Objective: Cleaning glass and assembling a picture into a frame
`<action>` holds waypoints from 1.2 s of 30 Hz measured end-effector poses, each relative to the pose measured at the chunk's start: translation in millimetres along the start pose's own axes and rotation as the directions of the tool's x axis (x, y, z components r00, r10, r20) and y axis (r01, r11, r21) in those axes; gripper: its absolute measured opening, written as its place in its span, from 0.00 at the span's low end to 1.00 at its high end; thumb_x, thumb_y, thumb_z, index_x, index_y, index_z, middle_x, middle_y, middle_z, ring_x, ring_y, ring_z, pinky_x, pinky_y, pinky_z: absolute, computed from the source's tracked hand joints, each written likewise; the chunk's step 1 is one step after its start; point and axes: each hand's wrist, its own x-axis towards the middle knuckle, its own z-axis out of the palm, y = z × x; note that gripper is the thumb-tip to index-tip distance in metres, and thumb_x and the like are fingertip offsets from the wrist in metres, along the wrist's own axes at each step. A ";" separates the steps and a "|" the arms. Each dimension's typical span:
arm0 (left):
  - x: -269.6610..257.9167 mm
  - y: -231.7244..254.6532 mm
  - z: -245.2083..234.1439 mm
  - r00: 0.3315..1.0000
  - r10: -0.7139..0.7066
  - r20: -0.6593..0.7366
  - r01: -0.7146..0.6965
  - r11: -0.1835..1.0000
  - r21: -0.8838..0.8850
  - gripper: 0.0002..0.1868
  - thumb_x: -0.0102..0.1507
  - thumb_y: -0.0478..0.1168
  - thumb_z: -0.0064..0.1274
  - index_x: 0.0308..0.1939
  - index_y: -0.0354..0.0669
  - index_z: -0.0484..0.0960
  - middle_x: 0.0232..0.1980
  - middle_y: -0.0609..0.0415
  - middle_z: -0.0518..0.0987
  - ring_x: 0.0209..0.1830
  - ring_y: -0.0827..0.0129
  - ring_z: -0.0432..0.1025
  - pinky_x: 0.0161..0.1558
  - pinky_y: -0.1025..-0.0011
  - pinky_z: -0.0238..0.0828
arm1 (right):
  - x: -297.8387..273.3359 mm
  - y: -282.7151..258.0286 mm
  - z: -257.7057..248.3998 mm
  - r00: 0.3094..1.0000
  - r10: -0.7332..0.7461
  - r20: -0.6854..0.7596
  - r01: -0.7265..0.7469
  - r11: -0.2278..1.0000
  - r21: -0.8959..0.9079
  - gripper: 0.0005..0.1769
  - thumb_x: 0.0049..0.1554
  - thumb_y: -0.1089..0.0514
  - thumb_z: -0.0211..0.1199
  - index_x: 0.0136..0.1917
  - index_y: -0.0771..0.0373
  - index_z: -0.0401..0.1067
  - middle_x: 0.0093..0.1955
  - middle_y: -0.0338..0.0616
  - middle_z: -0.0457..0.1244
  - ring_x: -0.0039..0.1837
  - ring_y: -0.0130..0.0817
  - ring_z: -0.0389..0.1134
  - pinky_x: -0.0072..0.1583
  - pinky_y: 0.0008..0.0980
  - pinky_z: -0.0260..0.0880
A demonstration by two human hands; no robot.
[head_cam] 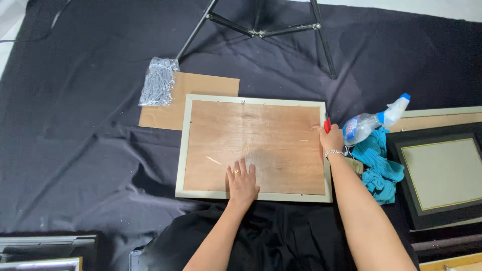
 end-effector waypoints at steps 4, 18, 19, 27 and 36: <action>5.6 -1.3 10.1 1.000 0.005 -0.017 -0.006 1.000 -0.021 0.43 0.51 0.55 0.70 0.65 0.49 0.69 0.74 0.39 0.62 0.75 0.45 0.56 0.71 0.39 0.45 | -24.4 -60.6 -27.0 0.991 -0.074 -0.110 0.069 0.997 -0.046 0.25 0.58 0.43 0.66 0.57 0.63 0.67 0.56 0.58 0.63 0.62 0.60 0.68 0.61 0.51 0.72; 37.9 -74.7 -3.7 0.887 -0.298 -0.352 0.229 0.947 -0.224 0.47 0.50 0.61 0.66 0.66 0.36 0.72 0.67 0.35 0.68 0.65 0.46 0.68 0.64 0.46 0.62 | -157.3 -307.5 71.4 0.617 -0.705 0.350 0.772 0.629 -0.092 0.30 0.64 0.32 0.47 0.67 0.55 0.58 0.51 0.52 0.63 0.54 0.62 0.71 0.54 0.51 0.75; 32.9 -78.8 -16.1 0.885 -0.305 -0.351 0.237 0.945 -0.223 0.47 0.50 0.61 0.66 0.66 0.36 0.72 0.67 0.35 0.68 0.65 0.46 0.68 0.64 0.46 0.62 | -154.0 -310.1 92.6 0.611 -0.709 0.353 0.776 0.625 -0.087 0.30 0.64 0.32 0.47 0.67 0.55 0.58 0.51 0.52 0.63 0.54 0.62 0.71 0.54 0.51 0.75; 30.2 -77.7 -17.9 0.830 -0.529 -0.180 0.458 0.829 -0.322 0.30 0.58 0.44 0.50 0.64 0.37 0.75 0.74 0.35 0.65 0.73 0.32 0.57 0.70 0.31 0.40 | -159.4 -346.0 114.5 0.615 -0.730 0.298 0.785 0.605 -0.136 0.20 0.63 0.37 0.55 0.61 0.47 0.65 0.48 0.42 0.62 0.53 0.50 0.71 0.51 0.44 0.77; 18.3 -65.1 -87.7 0.812 -0.503 0.296 0.575 0.776 -0.260 0.34 0.71 0.39 0.28 0.79 0.29 0.42 0.82 0.37 0.48 0.82 0.39 0.39 0.72 0.33 0.31 | -159.5 -363.7 90.7 0.647 -0.549 0.529 0.612 0.788 0.068 0.22 0.63 0.39 0.54 0.68 0.43 0.64 0.57 0.52 0.66 0.63 0.56 0.70 0.62 0.50 0.72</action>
